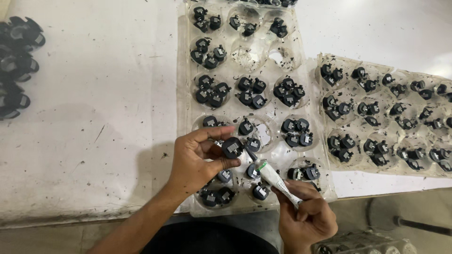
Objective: The person picks up black plastic plug components from a plastic tray one at a time and squeezes adhesive from a tube onto each component, then places it back in the tray. Around 55-65 seconds they pause to wipe the tube nozzle with a cloth before resuming applying adhesive to more components.
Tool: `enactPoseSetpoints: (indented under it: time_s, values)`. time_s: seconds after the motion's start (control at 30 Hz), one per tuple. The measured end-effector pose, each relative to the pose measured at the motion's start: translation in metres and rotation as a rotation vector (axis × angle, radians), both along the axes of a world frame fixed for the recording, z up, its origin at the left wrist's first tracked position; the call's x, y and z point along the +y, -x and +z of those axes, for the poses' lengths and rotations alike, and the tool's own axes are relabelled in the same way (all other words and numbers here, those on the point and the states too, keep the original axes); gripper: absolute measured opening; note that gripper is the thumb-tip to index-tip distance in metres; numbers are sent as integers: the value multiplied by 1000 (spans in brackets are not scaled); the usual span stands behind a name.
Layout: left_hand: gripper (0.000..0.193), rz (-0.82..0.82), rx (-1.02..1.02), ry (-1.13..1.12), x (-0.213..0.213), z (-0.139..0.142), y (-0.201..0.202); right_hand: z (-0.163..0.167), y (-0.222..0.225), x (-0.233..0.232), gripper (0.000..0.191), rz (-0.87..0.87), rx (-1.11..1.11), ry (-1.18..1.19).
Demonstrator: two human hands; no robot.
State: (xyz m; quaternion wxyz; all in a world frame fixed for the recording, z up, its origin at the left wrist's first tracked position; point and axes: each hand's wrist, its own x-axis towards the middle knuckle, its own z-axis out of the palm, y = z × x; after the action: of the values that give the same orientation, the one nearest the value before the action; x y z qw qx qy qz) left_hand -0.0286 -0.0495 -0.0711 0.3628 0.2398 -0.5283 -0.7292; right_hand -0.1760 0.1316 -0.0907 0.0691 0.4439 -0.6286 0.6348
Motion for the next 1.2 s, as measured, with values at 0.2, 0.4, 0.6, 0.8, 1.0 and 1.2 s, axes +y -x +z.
enactPoseSetpoints:
  time_s: [0.2,0.4,0.6,0.8,1.0,1.2]
  values:
    - [44,90,-39,160,10,3,-9,20,-15,6,51,-59,135,-113]
    - [47,108,-67,164,14,3,-12,28,-21,8,52,-21,176,-131]
    - [44,84,-48,152,21,0,-13,29,-22,6,53,-16,210,-115]
    - [45,87,-67,175,25,3,-16,32,-20,7,54,24,311,-95]
    - [46,47,-142,208,24,6,-21,33,-14,7,52,68,321,-102]
    - [44,27,-189,156,24,6,-23,26,-13,10,49,65,329,-102]
